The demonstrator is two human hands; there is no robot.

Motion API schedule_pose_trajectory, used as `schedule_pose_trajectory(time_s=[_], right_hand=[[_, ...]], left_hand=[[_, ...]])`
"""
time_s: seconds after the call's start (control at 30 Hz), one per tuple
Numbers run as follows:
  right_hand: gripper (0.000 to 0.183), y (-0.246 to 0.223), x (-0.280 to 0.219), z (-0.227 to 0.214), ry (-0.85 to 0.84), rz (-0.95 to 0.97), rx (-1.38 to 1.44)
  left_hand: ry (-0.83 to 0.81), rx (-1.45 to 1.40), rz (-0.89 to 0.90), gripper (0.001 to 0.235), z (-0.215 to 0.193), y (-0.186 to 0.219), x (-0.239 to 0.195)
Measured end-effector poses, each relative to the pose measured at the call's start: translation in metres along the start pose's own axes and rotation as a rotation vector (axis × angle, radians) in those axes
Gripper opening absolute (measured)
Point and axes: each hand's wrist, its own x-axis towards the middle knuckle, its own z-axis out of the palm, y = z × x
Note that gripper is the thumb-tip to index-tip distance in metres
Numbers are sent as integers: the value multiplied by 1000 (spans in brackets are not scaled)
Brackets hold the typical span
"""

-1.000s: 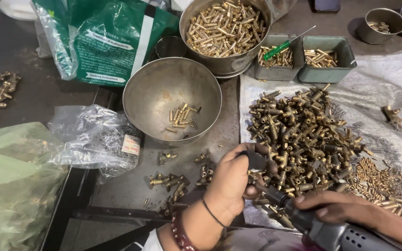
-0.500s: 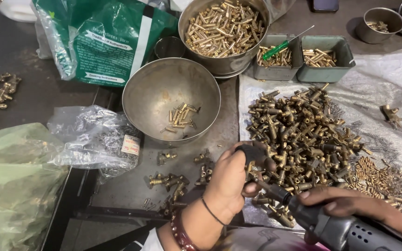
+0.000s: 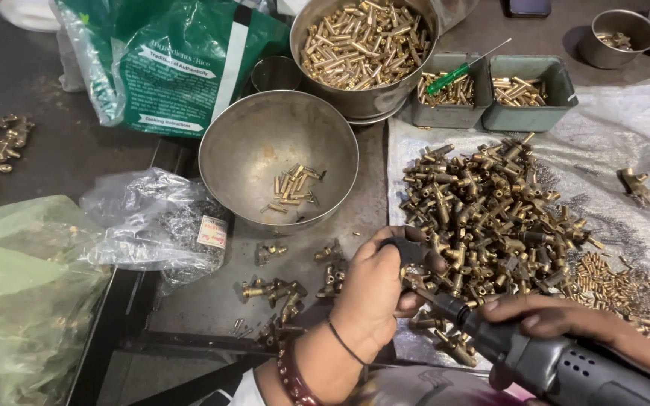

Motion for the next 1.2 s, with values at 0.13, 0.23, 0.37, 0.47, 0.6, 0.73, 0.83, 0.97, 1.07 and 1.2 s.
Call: schedule_pose_trajectory(time_s=[0.13,0.23,0.37,0.47,0.6,0.73,0.83,0.97,1.07,1.2], right_hand=[[54,-5,5,37,385,32,-62],[59,-3,6,41,460,-17,-154],[56,1,3,47,575,68,88],[55,1,3,53,647,112,180],[55,5,2,56,673,81,234],[55,4,8,64,773,69,339],[54,5,9,65,786,49,367],[54,8,10,67,798,29,397],[53,8,12,69,810,9,427],[55,0,20,76,853,30,449]], left_hand=[[44,18,46,27,6,3,-5],[63,16,113,28,8,3,-5],[73,37,154,29,8,4,-6],[61,59,172,32,10,6,-7],[69,53,167,29,7,4,-6],[110,15,119,26,8,4,-3],[138,-20,75,25,9,5,-2],[138,-52,66,24,5,2,0],[133,-52,81,23,2,-2,2],[145,-40,127,22,0,-4,3]])
